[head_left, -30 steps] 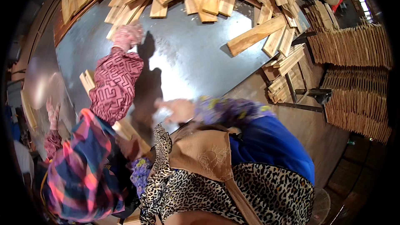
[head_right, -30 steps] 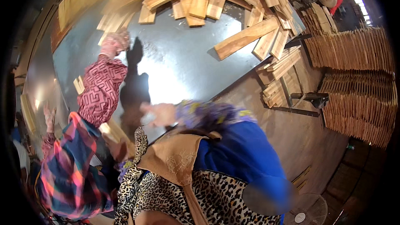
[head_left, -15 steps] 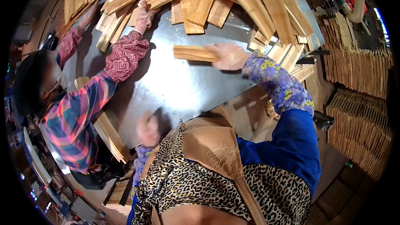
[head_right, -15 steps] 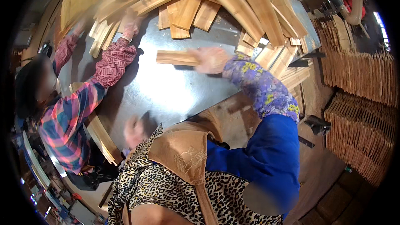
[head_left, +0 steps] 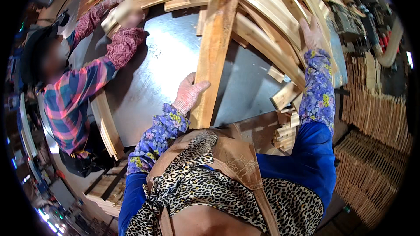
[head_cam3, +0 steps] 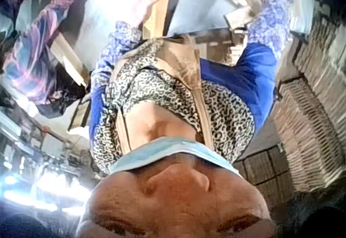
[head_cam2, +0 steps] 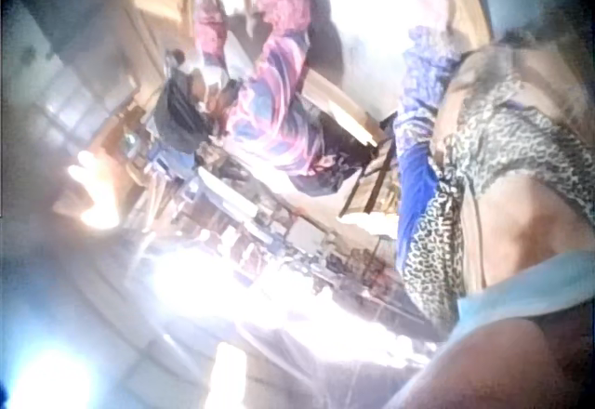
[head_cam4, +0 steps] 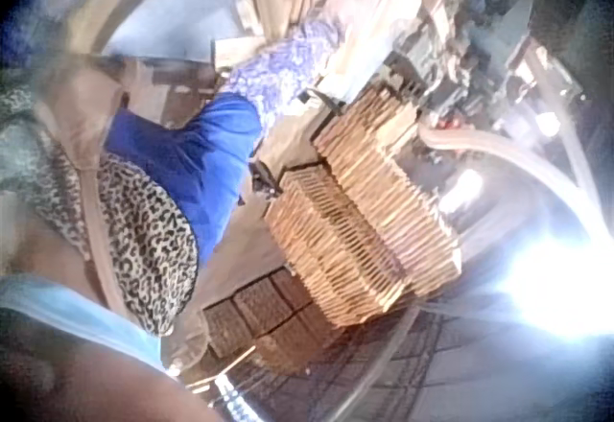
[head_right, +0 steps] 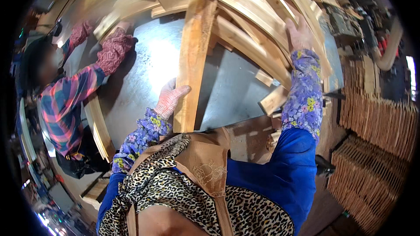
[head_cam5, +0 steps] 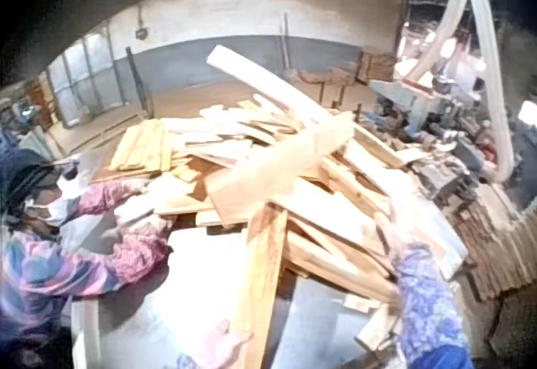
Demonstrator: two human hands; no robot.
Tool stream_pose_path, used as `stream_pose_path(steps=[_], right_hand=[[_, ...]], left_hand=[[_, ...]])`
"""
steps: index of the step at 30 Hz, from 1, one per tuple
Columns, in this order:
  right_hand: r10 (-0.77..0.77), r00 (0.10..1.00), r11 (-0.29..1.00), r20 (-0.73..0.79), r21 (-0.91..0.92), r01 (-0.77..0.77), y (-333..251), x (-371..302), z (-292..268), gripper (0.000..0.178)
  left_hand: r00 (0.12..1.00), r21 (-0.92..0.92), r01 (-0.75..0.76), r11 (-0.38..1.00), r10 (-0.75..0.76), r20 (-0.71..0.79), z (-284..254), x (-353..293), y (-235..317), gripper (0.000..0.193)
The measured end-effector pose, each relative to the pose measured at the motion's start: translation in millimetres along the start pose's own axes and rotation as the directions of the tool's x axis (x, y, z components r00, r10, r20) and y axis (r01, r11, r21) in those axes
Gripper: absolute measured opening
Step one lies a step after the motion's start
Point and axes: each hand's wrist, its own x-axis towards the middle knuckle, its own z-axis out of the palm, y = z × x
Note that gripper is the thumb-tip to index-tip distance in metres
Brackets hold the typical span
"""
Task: The person sorts wooden planks on a metal table, picking them up from a pile and arranging them into neat stacks. Another person is visible in the background performing similar sorting tasks.
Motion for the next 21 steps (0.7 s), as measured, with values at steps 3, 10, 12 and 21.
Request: stream_pose_path(steps=[3, 10, 12, 21], right_hand=[[0.063, 0.996, 0.979, 0.070, -0.198, -0.048, 7, -15, 32, 0.097], [-0.043, 0.960, 0.968, 0.276, -0.226, 0.108, 3, -60, 29, 0.100], [-0.112, 0.938, 0.950, 0.328, -0.241, 0.198, -4, -69, 24, 0.099], [-0.009, 0.985, 0.846, 0.175, -0.524, 0.101, -53, -77, 85, 0.125]], left_hand=[[0.998, 0.013, 0.031, 0.999, -0.030, -0.049, -4, 4, -5, 0.053], [0.994, -0.002, 0.042, 0.999, -0.042, -0.104, -17, 9, -13, 0.051], [0.989, -0.064, -0.002, 0.998, -0.008, -0.148, -23, 17, -26, 0.051], [0.961, -0.236, -0.056, 0.970, -0.011, -0.275, -92, 52, -17, 0.056]])
